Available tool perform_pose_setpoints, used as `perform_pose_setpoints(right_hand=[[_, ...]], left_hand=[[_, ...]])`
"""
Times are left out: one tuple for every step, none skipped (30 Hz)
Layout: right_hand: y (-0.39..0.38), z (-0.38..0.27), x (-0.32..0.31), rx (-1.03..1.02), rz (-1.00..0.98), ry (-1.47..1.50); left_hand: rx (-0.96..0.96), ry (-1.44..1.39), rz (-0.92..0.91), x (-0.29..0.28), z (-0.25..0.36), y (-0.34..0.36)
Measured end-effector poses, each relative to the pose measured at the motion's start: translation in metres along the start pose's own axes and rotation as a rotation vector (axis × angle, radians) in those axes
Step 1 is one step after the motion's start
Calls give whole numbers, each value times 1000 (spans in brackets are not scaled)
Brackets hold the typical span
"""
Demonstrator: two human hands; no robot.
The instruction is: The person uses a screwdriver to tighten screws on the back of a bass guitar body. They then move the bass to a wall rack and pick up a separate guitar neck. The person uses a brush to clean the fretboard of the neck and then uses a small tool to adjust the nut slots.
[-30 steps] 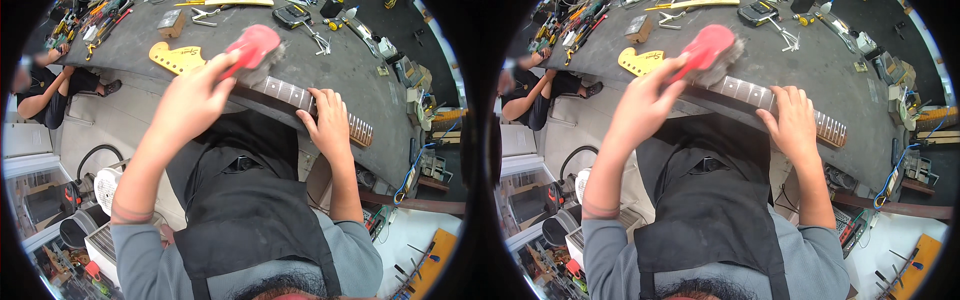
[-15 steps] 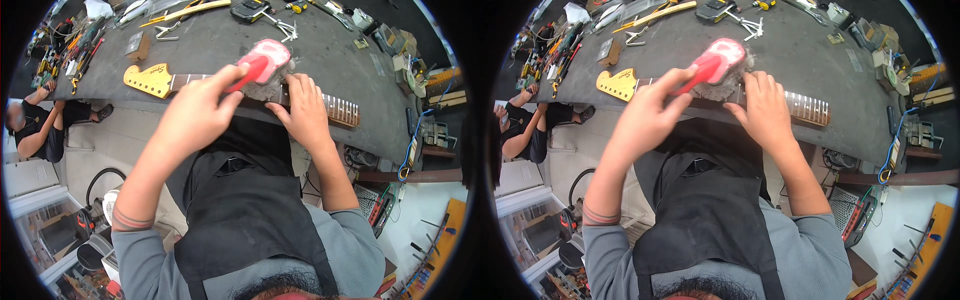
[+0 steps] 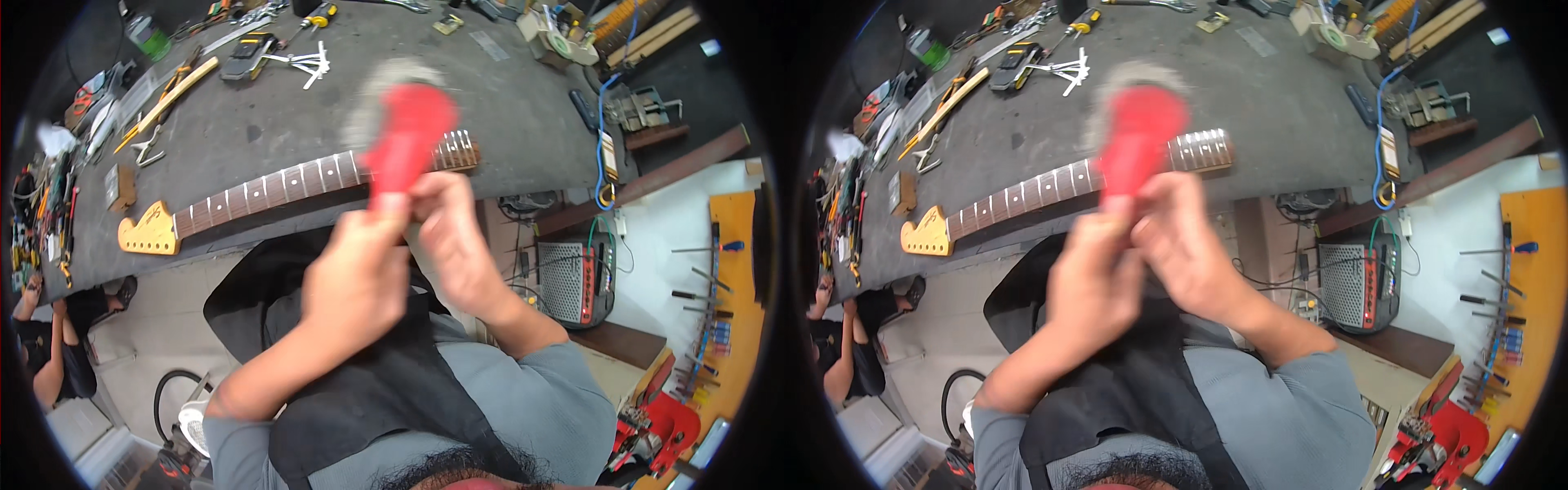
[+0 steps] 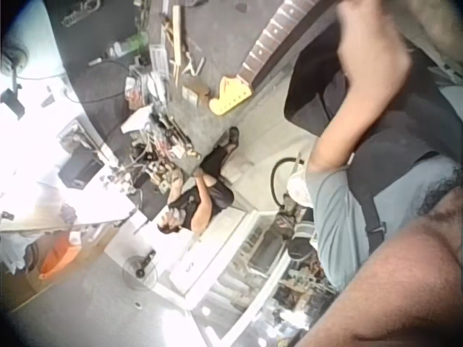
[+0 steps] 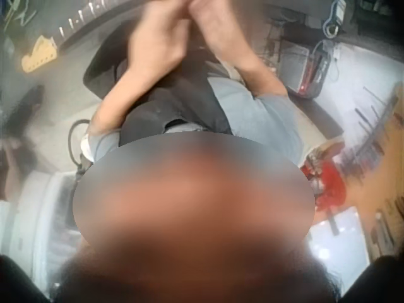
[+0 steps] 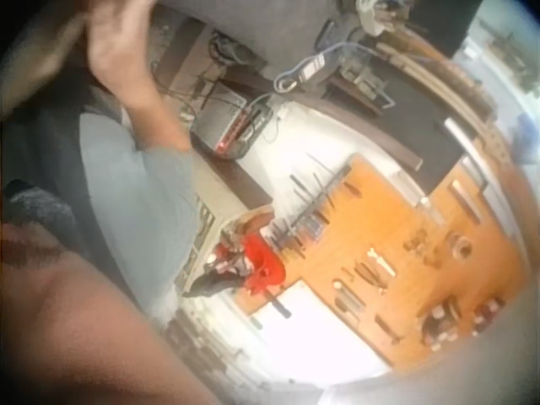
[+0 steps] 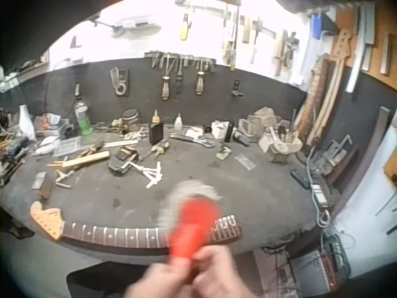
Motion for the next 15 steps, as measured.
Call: perform_pose_setpoints(right_hand=[[-7,-5,-27,157,114,-181],[-8,-20,-36,172,287,47],[-8,-37,-50,140,418,-27],[-13,-55,-63,163,395,-102],[-24,-61,-79,142,450,-189],[-33,-71,-89,152,429,-254],[-37,-80,-95,160,401,-316],[-41,-86,-95,219,415,-382],[-42,-91,-94,277,418,-444],[-42,-92,-93,334,417,-502],[-40,-93,-86,383,411,-534],[-34,-93,-76,431,400,-572],[-28,-91,-69,478,388,-609],[-18,-87,-69,512,346,-716],[-1,-80,-73,383,262,-923]], left_hand=[[-24,73,-231,25,17,16],[183,15,-267,46,28,24],[337,-153,-223,61,38,24],[466,-247,-75,76,43,24],[532,-188,-159,73,42,29],[604,-130,-253,62,37,40],[678,-66,-341,51,30,52],[682,-69,-172,35,14,67],[658,72,-7,21,-6,80],[570,261,72,11,-25,96],[423,348,173,8,-40,102],[366,438,185,12,-59,105],[357,454,114,21,-68,104],[352,463,39,25,-71,105],[354,483,-39,27,-74,106]])
Point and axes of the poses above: each hand's wrist, its own y-axis towards the middle knuckle, its own x-axis out of the palm, z = x × y, the point moved 2 cm from there along y, towards the middle knuckle, and after that the axes turned 8 degrees about y, right-handed, at the moved point
